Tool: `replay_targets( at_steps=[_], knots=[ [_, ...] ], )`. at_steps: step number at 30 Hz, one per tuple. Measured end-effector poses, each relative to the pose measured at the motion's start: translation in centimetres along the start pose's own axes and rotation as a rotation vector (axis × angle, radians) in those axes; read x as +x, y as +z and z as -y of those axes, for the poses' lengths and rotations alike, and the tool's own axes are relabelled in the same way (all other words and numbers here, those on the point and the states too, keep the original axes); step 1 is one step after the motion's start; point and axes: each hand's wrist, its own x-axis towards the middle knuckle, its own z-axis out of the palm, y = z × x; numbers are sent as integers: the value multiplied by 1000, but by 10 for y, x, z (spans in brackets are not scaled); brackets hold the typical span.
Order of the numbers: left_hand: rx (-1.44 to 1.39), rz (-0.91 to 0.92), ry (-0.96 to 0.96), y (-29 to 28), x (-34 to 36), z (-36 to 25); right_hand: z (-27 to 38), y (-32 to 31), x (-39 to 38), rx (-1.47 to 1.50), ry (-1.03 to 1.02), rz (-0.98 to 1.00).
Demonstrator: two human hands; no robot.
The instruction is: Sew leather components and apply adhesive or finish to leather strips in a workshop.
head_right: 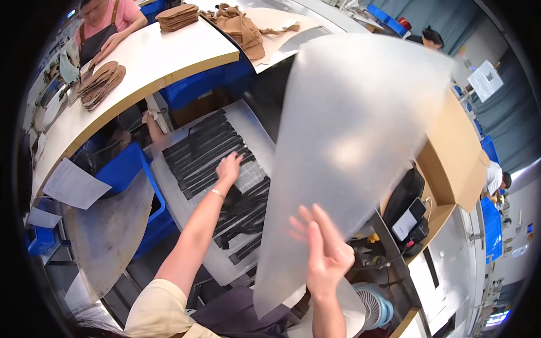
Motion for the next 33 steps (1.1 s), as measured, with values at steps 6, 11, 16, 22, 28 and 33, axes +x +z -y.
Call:
replay_targets(
  at_steps=[6,11,16,22,28,33],
  knots=[
    [-248,-264,410,3,-63,-17,-5,-11,10,1,-61,-45],
    [-462,422,263,13,-114,-42,0,-10,5,26,-96,-4],
    [75,324,-63,18,-71,15,32,-16,-1,-77,-187,19],
    [-762,140,143,4,-102,8,45,-26,2,-71,-257,11],
    [-587,267,236,-19,-169,-12,52,-28,-1,-76,-317,55],
    [-37,350,-67,-6,-140,17,74,-47,-7,-184,-336,38]
  ],
)
